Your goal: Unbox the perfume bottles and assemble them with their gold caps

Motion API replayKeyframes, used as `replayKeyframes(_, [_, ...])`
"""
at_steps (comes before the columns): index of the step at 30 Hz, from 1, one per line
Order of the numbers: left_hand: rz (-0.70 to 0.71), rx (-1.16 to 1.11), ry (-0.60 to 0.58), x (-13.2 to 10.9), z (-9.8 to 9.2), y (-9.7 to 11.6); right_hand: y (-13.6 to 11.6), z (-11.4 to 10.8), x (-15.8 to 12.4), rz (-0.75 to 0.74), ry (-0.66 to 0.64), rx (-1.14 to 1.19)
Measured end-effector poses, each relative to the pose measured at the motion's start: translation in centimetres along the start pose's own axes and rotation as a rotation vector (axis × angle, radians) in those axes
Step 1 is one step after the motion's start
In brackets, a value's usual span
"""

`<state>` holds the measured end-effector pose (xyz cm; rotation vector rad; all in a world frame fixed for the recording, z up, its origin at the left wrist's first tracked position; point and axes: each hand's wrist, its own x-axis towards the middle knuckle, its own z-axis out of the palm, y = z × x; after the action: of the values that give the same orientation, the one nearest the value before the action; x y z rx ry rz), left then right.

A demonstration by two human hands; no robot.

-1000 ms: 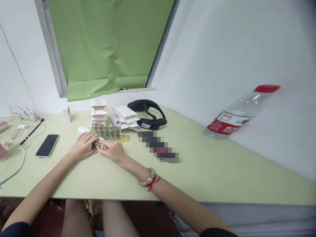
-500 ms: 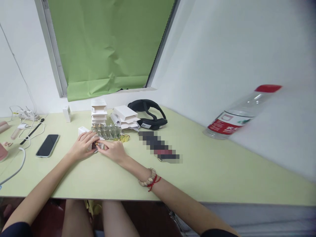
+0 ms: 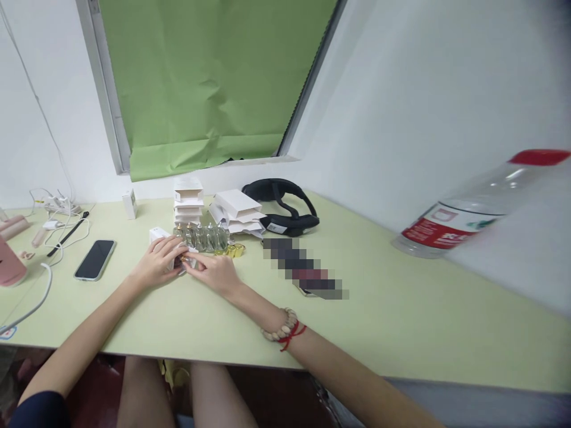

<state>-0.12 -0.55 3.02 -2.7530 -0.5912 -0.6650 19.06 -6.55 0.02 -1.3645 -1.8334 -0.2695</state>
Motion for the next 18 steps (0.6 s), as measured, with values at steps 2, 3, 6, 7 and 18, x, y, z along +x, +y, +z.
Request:
replayKeyframes(2, [-0.002,0.002,0.004,-0.01,-0.04,-0.01,0.01,-0.01,0.03,0.004,-0.016,0.001])
replayKeyframes(3, [-0.002,0.003,0.007,-0.01,-0.07,-0.02,0.00,-0.02,0.04,0.008,-0.023,0.004])
replayKeyframes(6, [-0.004,0.002,0.006,0.00,-0.17,-0.03,-0.04,-0.05,0.06,0.022,-0.031,0.009])
replayKeyframes(7, [-0.006,0.002,0.003,0.01,-0.19,-0.02,-0.05,-0.05,0.05,0.026,-0.033,0.012])
replayKeyframes(18, [-0.018,-0.003,-0.012,0.06,-0.29,0.05,-0.15,0.04,-0.01,0.077,-0.066,0.040])
